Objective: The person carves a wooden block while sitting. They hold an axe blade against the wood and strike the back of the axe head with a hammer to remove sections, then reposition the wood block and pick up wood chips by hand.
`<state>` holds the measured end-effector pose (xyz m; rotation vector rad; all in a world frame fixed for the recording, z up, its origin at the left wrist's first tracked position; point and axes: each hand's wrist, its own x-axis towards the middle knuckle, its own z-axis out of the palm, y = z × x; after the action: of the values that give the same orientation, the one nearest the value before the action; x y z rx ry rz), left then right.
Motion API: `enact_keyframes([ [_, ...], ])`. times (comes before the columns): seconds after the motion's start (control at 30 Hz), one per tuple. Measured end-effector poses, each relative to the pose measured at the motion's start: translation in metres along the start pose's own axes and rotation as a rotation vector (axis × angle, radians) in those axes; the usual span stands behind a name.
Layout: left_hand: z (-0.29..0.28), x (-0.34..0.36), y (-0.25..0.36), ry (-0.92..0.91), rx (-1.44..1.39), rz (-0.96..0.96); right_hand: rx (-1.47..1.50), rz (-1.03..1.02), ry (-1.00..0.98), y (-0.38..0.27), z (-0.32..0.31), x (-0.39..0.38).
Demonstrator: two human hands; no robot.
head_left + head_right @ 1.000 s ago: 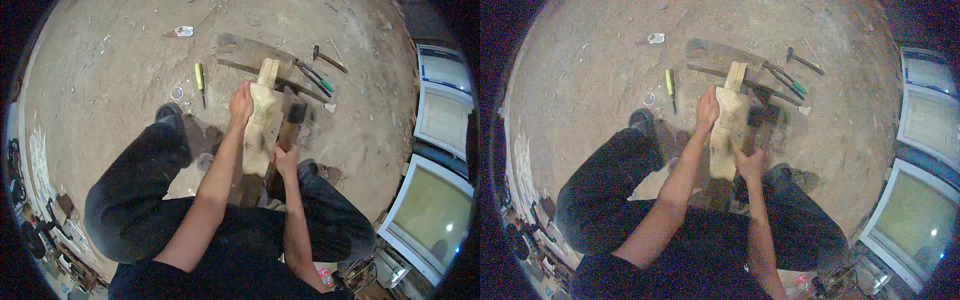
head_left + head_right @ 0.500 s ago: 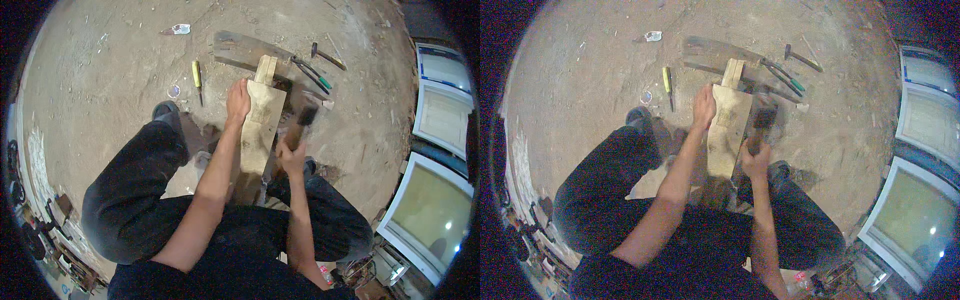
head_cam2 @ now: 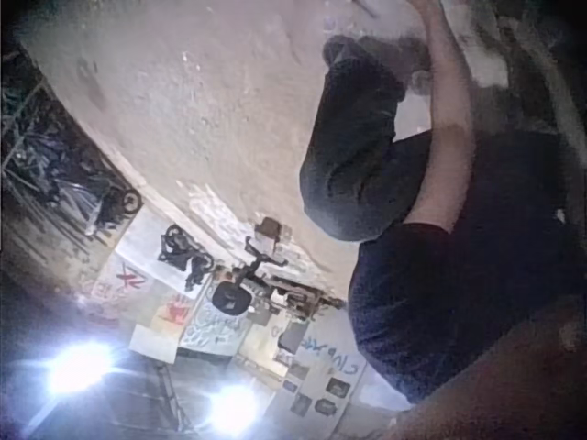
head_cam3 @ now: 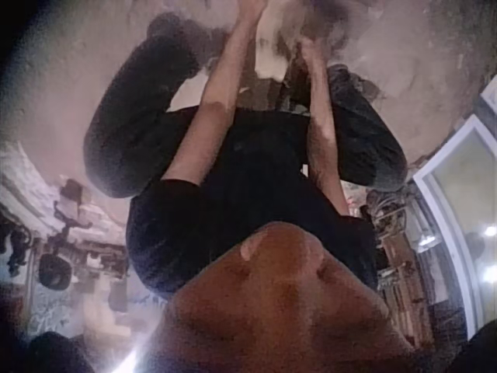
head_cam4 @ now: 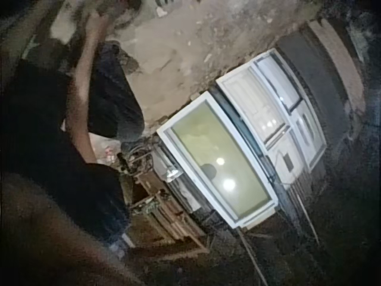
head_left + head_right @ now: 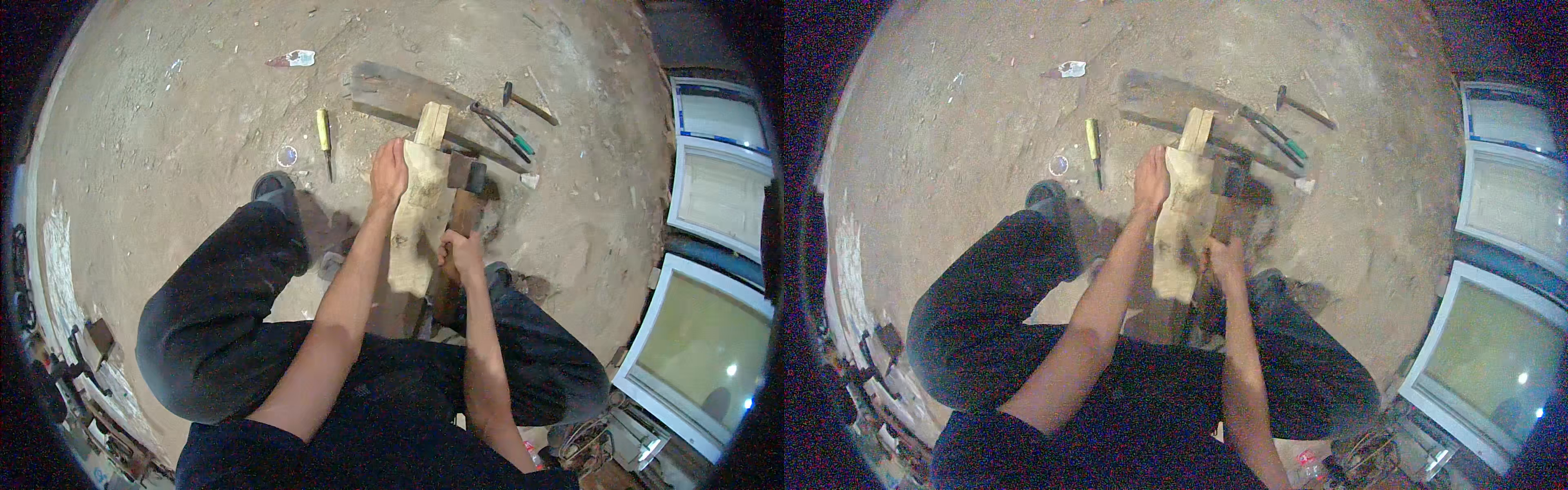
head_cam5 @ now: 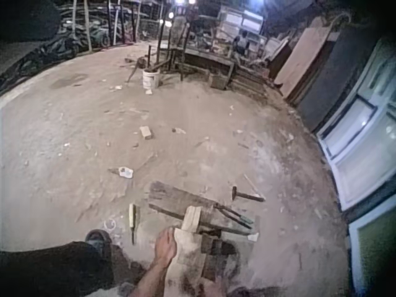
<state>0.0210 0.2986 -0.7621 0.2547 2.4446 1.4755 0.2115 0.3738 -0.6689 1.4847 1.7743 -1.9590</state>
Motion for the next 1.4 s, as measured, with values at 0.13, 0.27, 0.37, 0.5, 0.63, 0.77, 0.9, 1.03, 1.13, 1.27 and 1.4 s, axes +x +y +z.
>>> enact_keyframes([
  [0.13, -0.002, 0.005, -0.002, 0.013, 0.061, 0.009, -0.035, -0.195, -0.001, -0.005, 0.008, -0.011],
  [0.27, -0.004, -0.007, 0.0, 0.019, 0.008, -0.004, 0.092, -0.365, 0.02, -0.031, 0.013, -0.044],
  [0.37, -0.009, -0.001, 0.002, 0.02, 0.015, 0.032, 0.131, -0.44, 0.037, -0.046, 0.01, -0.056],
  [0.5, 0.003, -0.001, -0.002, 0.052, 0.038, 0.066, -0.109, -0.325, 0.114, -0.018, 0.003, -0.025],
  [0.63, -0.001, 0.011, -0.011, -0.007, 0.066, 0.049, -0.144, -0.093, -0.015, -0.02, 0.01, 0.002],
  [0.77, 0.001, 0.0, -0.004, 0.004, 0.028, 0.029, 0.016, -0.036, -0.093, -0.007, -0.001, 0.004],
  [0.9, -0.002, 0.003, 0.0, 0.026, 0.112, 0.069, 0.081, -0.066, -0.072, 0.009, -0.001, 0.015],
  [1.03, -0.002, 0.004, -0.008, 0.075, 0.057, 0.16, 0.079, -0.162, -0.068, 0.002, 0.012, 0.0],
  [1.13, -0.003, -0.002, 0.007, 0.28, -0.047, 0.386, 0.141, -0.254, -0.006, 0.0, 0.009, -0.005],
  [1.27, -0.018, -0.023, 0.019, 0.194, 0.079, 0.479, 0.181, -0.355, 0.065, -0.04, 0.003, -0.03],
  [1.4, -0.007, -0.02, 0.01, 0.072, 0.188, 0.444, 0.238, -0.52, -0.013, -0.079, -0.006, -0.044],
])
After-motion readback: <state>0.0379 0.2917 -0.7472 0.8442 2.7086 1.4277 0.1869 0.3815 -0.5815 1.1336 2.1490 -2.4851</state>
